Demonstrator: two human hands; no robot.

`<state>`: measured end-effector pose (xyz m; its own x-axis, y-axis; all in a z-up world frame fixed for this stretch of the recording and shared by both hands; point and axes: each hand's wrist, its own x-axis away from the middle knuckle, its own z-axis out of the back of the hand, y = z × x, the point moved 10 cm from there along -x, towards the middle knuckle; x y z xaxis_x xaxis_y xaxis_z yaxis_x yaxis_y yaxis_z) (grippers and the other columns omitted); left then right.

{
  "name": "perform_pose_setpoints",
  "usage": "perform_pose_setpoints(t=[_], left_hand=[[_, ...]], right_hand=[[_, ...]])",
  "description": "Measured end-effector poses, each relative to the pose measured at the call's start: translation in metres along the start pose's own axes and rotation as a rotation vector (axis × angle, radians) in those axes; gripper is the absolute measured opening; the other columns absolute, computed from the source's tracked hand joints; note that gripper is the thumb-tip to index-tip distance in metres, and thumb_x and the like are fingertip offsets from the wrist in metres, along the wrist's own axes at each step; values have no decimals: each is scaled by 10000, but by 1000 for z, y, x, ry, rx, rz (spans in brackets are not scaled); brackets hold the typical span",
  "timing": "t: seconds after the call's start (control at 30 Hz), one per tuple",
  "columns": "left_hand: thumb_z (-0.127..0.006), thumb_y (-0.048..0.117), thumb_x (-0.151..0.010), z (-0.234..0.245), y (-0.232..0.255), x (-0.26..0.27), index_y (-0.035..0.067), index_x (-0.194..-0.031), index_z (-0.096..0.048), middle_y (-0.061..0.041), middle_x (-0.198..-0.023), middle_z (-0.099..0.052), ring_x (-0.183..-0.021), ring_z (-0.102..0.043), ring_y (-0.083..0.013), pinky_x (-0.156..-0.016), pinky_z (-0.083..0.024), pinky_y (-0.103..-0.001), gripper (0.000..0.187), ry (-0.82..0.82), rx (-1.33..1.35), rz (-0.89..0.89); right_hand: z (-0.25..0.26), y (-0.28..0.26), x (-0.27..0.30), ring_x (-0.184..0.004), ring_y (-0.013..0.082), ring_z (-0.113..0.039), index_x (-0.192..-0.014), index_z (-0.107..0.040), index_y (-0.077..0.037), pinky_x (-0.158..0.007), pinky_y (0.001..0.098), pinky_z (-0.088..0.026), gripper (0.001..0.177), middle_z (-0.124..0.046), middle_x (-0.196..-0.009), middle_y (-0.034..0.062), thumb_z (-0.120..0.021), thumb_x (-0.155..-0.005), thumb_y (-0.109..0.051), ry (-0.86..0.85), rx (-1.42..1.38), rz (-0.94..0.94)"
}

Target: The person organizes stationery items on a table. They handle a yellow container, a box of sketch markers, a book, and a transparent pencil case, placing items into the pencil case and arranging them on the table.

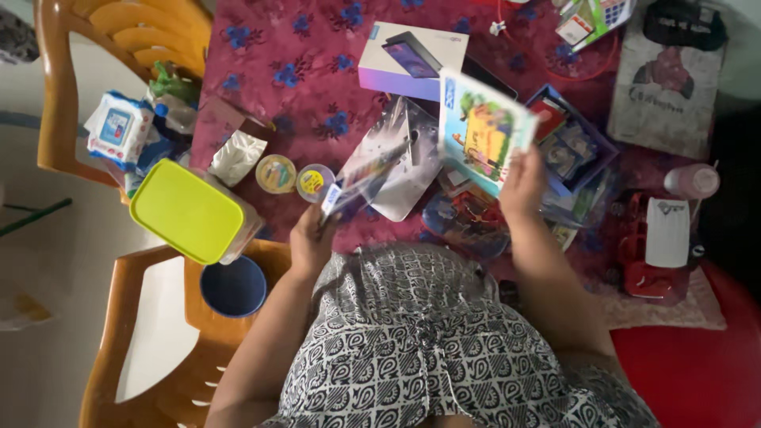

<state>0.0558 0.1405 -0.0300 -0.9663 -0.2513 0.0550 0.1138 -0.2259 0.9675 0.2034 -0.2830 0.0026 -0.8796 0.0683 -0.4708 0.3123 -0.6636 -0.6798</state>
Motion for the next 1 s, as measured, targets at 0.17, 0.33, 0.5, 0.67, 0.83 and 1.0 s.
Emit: perform_pose_setpoints(t=[0.17, 0.33, 0.5, 0.67, 0.83, 1.0], left_hand=[[-761, 75, -906, -18, 78, -5, 63, -1274, -661, -176, -1059, -725, -913, -728, -324, -786, -589, -385, 381, -18, -387, -439], [-746, 40, -839, -34, 129, 1, 95, -1315, -664, -146, -1204, -733, -1049, -731, -320, -880, -593, -395, 486, -113, -466, -583], [-694, 76, -897, -60, 140, -3, 124, -1319, -676, -84, -1309, -717, -1190, -701, -237, -994, -555, -382, 425, -105, -702, -863], [-623, 120, -907, -104, 94, -13, 116, -1322, -697, -60, -1349, -702, -1293, -651, -252, -1065, -525, -417, 422, -209, -774, -1064], [-648, 168, -952, -135, 53, -6, 131, -1309, -705, -55, -1362, -680, -1324, -620, -269, -1062, -483, -435, 364, -220, -706, -1199], [-661, 176, -930, -158, 11, -7, 127, -1263, -710, -52, -1361, -680, -1334, -598, -284, -1108, -475, -447, 341, -277, -757, -1264]], right_hand=[[42, -24, -18, -1062, 145, -571, -1341, -596, 8, -986, 315, -478, 260, -635, -1172, 66, -529, -1176, -181, 182, -518, -157], [52, -10, -21, -1137, 160, -599, -1369, -582, 6, -1051, 335, -492, 273, -631, -1232, 63, -550, -1167, -175, 231, -931, -268], [67, 0, -22, -1233, 257, -638, -1359, -529, 26, -1097, 415, -528, 318, -632, -1342, 162, -537, -1092, -147, 291, -1118, -420], [73, -9, -13, -1305, 265, -603, -1409, -510, 33, -1155, 418, -502, 356, -594, -1406, 162, -544, -1083, -106, 287, -1240, -372], [61, 20, 12, -1285, 250, -598, -1366, -544, 9, -1133, 407, -479, 296, -607, -1369, 133, -583, -1088, -85, 303, -1270, -523], [47, 23, 29, -1258, 249, -627, -1335, -560, 18, -1125, 407, -494, 294, -634, -1349, 125, -574, -1058, -81, 300, -1378, -629]])
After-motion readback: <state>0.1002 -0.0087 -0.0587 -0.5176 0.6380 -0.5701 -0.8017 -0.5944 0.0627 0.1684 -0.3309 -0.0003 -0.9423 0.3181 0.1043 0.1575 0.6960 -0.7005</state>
